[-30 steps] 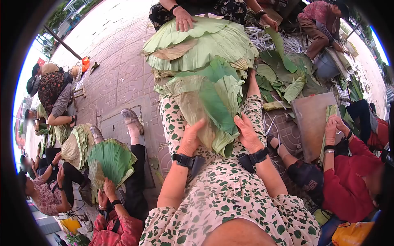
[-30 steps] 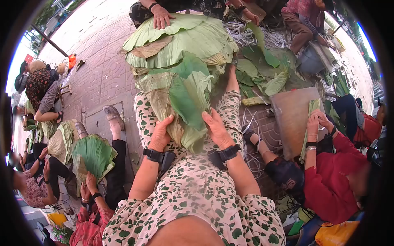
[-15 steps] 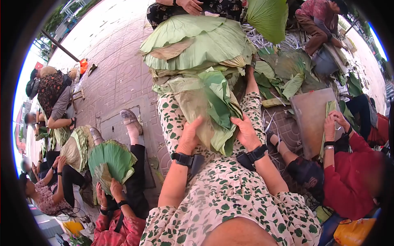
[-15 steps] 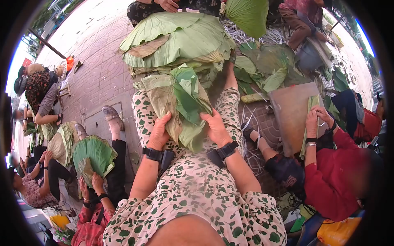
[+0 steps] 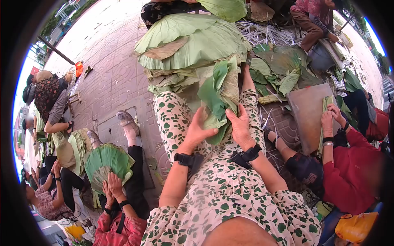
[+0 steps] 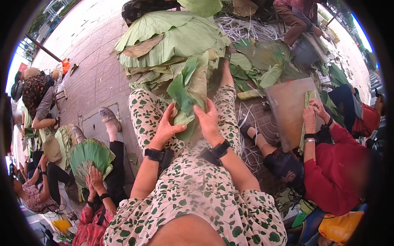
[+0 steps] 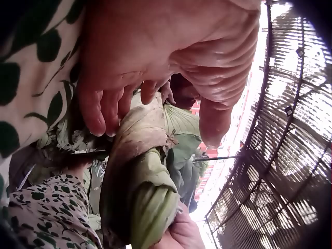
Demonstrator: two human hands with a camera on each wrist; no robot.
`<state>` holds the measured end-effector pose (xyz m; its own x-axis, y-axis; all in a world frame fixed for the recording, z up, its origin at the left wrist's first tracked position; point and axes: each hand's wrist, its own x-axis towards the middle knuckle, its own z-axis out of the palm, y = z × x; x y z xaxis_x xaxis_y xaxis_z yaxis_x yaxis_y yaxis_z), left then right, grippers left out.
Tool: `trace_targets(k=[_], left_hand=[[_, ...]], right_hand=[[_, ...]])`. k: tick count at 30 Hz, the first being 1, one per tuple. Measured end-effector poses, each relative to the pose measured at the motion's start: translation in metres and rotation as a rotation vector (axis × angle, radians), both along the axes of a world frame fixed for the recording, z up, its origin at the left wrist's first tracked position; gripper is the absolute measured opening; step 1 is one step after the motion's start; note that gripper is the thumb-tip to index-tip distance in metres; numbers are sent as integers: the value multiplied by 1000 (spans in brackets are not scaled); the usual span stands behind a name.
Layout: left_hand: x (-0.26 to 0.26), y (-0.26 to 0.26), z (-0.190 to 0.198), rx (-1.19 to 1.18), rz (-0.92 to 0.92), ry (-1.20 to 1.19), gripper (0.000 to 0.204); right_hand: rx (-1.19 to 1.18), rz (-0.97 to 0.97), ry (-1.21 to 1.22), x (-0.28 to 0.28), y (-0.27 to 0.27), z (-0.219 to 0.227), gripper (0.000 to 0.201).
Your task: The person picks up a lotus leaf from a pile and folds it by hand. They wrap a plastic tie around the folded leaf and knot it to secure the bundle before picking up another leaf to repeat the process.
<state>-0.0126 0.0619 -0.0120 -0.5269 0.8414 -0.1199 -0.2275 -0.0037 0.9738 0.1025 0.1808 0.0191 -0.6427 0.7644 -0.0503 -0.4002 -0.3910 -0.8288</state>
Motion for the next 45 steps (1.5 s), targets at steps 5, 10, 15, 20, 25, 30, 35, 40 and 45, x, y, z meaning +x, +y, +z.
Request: trace_targets(k=[5,10,15,20,25,30,35,40,45], left_hand=[[1,-3,3,-80,64,151,91],[2,-4,12,-45,275,-90,44],[-1,-5,10,32,374,-339,34],[-2,-7,22,269,405,-589,35],[-4,-10,20,284,372,-625,36],[-6,-13,19,278,300,-715,36],[-4,-11,18,169,310,-691,40],[-1,-10,18,169,272,-721,38],[-3,-14,15,62,313,-716,37]], right_hand=[[76,122,-27,-6,-5,1,41],[19,115,1,1,0,1,42],[-100,30,33,2,1,0,32],[-243,120,-50,8,11,-26,33],[-358,277,-49,7,7,-31,36],[-314,241,-54,8,9,-32,37],[-511,262,188,19,18,3,38],[-723,273,290,15,17,-16,47],[-740,355,269,17,20,-17,49]])
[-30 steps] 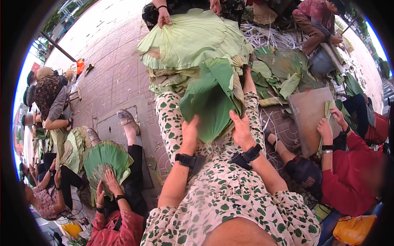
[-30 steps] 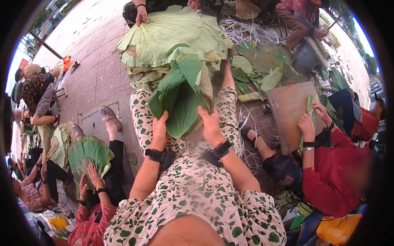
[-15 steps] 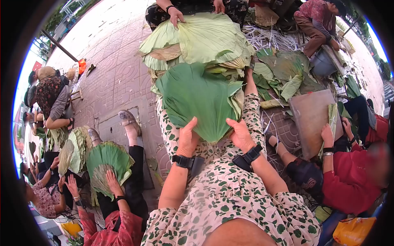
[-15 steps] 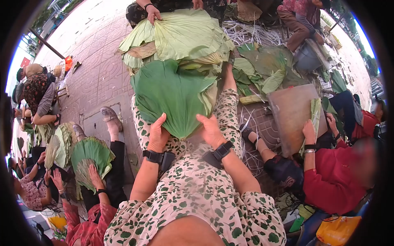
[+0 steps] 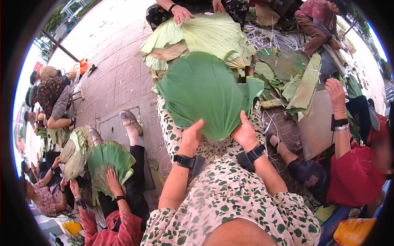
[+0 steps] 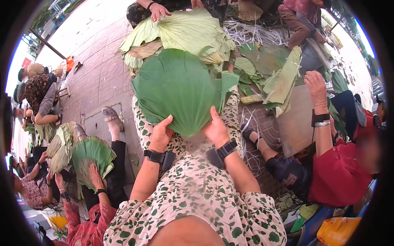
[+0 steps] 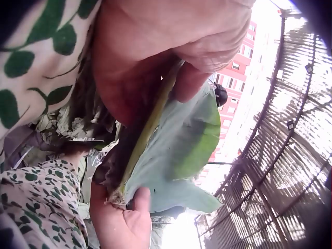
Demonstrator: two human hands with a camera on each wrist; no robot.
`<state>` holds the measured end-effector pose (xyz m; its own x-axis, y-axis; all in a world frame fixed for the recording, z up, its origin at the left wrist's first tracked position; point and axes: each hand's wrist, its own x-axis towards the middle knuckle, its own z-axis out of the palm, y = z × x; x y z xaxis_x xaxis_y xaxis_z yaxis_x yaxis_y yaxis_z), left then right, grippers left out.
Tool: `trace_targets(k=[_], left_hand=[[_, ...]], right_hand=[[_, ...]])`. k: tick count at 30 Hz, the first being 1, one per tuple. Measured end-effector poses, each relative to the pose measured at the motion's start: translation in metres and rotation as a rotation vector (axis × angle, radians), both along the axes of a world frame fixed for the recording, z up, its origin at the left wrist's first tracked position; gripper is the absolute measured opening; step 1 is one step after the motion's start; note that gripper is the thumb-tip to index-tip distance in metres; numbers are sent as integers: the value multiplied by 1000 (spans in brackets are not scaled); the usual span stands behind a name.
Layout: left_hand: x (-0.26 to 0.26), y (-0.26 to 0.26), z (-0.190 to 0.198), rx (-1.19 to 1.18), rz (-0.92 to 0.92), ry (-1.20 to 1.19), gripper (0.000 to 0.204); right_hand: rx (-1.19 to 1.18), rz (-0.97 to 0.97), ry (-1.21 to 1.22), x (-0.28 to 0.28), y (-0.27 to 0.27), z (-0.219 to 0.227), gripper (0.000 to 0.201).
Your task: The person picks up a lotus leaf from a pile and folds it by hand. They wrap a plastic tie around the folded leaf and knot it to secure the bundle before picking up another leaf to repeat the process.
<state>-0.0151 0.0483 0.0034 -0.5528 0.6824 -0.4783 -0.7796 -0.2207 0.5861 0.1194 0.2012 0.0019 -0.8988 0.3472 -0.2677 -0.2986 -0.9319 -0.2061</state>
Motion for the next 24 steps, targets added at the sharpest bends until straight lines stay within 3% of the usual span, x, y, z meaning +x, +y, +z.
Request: trace_targets(k=[5,8,10,11,14,15,21,24], left_hand=[[-3,-2,2,211,14,-5,33],[-2,1,-3,105,11,30,32],[0,5,-7,54,2,47,31],[0,6,-8,2,-7,62,30],[-3,2,-7,30,-40,45,41],[-1,1,-6,29,-41,41,41],[-5,2,-13,81,-22,51,45],[1,4,2,97,-15,107,49]], right_hand=[[43,26,105,0,3,12,48],[-31,13,50,-4,2,-8,47],[157,28,-78,-5,-5,-20,52],[117,47,-75,-3,-7,-20,52],[36,8,-32,1,1,9,53],[121,-11,-11,1,2,16,56],[96,113,-62,-2,-19,2,48],[96,162,-113,-4,-17,11,43]])
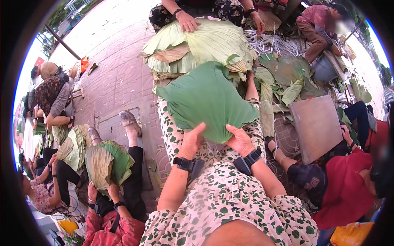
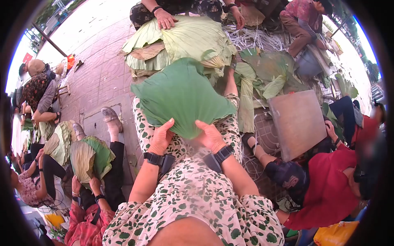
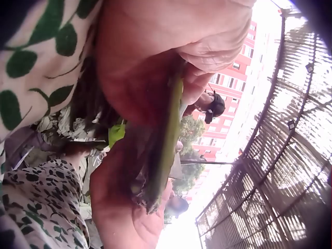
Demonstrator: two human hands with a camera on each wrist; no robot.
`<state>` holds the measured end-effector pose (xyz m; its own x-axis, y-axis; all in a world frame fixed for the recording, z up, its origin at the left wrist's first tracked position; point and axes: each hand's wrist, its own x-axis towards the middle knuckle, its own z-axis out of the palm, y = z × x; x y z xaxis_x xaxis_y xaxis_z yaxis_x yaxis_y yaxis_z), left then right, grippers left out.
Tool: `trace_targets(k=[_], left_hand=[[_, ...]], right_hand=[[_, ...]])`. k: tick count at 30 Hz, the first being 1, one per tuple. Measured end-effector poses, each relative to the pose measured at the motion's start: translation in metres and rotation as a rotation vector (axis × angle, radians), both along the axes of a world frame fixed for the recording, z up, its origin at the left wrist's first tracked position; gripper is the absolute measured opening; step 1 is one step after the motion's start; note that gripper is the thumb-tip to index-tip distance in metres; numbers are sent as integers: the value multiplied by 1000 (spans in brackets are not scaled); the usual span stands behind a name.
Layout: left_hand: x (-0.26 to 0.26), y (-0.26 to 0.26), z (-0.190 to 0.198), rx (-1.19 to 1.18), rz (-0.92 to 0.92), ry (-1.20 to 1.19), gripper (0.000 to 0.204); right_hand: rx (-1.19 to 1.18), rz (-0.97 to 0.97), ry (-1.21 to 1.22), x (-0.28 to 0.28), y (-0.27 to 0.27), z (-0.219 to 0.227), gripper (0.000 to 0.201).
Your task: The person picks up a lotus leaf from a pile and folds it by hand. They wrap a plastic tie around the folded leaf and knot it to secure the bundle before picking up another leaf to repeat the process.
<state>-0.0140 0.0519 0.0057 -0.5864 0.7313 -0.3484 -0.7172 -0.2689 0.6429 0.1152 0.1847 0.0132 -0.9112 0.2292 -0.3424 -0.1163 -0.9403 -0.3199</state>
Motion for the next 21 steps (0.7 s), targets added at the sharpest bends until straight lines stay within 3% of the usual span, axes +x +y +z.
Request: trace_targets(k=[2,4,6,7,10,16,21], left_hand=[[6,2,16,20,17,98,37],[1,-2,12,40,-53,102,38],[-4,-3,7,21,-158,125,36],[-2,-4,7,15,-125,115,47],[-1,-7,6,34,-120,88,44],[0,-13,9,115,-109,61,40],[1,-17,11,152,-106,18,35]], right_hand=[[182,-142,10,1,11,13,41],[239,-201,-2,7,21,27,40],[473,-314,-64,19,36,42,43],[545,-366,-73,26,44,52,43],[779,-537,-89,53,74,87,44],[1014,-831,-342,140,125,159,48],[1105,-1044,-456,218,126,216,45]])
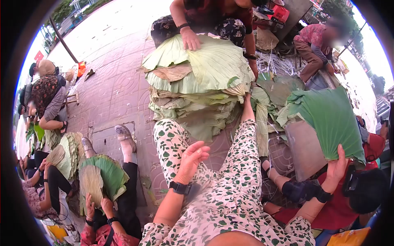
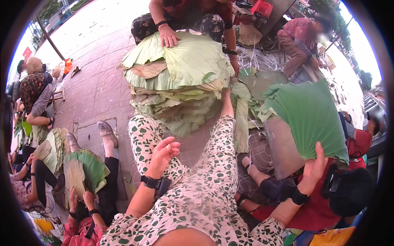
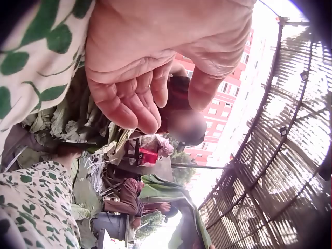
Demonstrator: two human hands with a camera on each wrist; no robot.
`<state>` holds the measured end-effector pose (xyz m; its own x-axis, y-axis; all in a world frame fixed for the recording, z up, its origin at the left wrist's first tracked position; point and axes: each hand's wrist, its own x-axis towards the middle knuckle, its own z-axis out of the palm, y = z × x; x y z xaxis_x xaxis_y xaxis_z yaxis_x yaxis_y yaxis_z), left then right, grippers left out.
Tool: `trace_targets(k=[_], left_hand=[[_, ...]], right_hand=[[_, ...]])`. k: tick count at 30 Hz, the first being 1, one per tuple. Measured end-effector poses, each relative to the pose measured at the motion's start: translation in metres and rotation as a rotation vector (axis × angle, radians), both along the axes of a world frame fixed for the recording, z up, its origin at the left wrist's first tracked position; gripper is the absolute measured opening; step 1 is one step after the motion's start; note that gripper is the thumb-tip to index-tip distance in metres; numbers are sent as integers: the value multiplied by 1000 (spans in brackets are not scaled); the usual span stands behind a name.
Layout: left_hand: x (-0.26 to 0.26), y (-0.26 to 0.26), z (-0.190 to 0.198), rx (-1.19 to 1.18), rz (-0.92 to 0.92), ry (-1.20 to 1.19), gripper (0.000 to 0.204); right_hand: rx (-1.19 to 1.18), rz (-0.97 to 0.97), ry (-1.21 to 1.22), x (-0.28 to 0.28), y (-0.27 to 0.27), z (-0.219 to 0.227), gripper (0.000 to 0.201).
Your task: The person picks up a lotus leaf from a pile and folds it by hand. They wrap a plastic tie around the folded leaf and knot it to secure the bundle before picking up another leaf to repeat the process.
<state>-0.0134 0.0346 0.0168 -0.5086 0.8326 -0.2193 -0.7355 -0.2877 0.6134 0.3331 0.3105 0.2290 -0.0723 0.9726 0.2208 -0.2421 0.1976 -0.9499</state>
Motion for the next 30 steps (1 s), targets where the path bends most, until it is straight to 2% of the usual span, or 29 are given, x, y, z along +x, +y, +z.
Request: trace_targets(k=[4,11,17,20,22,24,30], left_hand=[[-2,0,-2,-6,-23,6,33],[-3,-6,-2,-40,-65,9,34],[-4,-10,-7,-42,-47,25,33],[-5,-10,-3,-36,-44,23,33],[-5,-11,0,-37,-43,22,34],[-5,-12,2,-37,-54,21,36],[-6,-11,-3,-57,-59,29,36]], right_hand=[[28,-77,-26,36,-14,31,47],[67,-83,-77,11,-33,52,47],[105,-26,-151,-9,-19,76,46],[187,15,-151,-42,-2,99,42],[134,73,-138,-55,21,117,39],[196,143,-180,-83,47,131,38],[393,318,-469,-216,116,146,35]])
